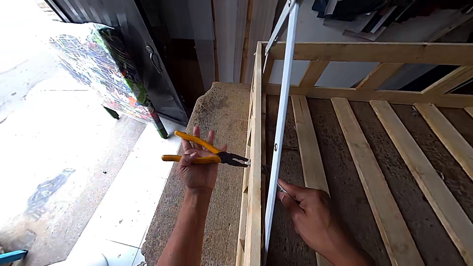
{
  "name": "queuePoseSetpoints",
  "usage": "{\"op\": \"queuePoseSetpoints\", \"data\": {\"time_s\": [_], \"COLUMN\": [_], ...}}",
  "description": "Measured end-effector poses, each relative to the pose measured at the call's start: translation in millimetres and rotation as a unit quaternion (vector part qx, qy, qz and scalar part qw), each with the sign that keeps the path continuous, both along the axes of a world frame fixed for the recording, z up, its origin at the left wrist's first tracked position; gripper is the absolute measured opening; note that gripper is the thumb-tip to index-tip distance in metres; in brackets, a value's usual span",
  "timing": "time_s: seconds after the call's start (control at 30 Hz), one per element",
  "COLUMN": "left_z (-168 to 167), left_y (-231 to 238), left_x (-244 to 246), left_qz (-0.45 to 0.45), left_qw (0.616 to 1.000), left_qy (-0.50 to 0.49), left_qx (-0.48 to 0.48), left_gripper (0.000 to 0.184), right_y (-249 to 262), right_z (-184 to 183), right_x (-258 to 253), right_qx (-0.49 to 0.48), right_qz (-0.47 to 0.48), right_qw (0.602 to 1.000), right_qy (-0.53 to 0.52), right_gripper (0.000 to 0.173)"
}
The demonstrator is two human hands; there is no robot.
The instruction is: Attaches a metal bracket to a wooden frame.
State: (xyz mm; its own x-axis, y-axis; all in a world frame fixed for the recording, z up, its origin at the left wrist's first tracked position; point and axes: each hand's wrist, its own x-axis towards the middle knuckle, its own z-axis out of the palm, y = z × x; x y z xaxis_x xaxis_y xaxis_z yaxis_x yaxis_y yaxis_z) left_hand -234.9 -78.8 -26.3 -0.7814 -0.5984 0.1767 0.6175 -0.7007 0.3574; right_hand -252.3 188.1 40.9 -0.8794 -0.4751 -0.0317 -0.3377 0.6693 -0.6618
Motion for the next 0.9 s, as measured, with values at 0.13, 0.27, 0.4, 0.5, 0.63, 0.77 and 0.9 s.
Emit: {"op": "queuePoseSetpoints", "data": {"time_s": [0.13,0.27,0.4,0.5,0.63,0.77,0.9], "left_z": [-4.6,-6.4,-6.7,-7.5,-6.4,-6.6,-4.7], "left_y": [4.5,7.9,7.3,7.6,7.0,6.8,7.8], "left_x": [-4.4,-3.0,-4.6,-5.5,-8.6,-9.1,-10.2], "left_qz": [-0.014,0.000,0.002,-0.012,-0.004,-0.004,0.000], "left_qw": [0.999,0.998,0.998,0.997,0.998,0.999,1.000], "left_qy": [0.030,0.029,0.028,0.049,0.049,0.026,0.007], "left_qx": [0.020,0.054,0.050,0.052,0.049,0.044,0.017], "left_gripper": [0.071,0.062,0.063,0.065,0.060,0.053,0.051], "right_y": [-4.4,-6.1,-10.0,-12.7,-13.7,-20.7,-26.7], "right_z": [-7.7,-2.2,-4.1,-3.4,2.4,1.8,-10.3], "right_x": [4.7,6.4,7.5,11.1,17.0,15.4,28.4], "right_qx": [0.015,0.034,0.039,0.037,0.031,0.036,0.005], "right_qz": [0.001,-0.008,-0.013,-0.018,-0.024,-0.023,-0.025], "right_qw": [0.995,0.994,0.990,0.987,0.993,0.994,0.991], "right_qy": [0.094,0.107,0.134,0.154,0.109,0.100,0.128], "right_gripper": [0.039,0.042,0.039,0.036,0.039,0.028,0.021]}}
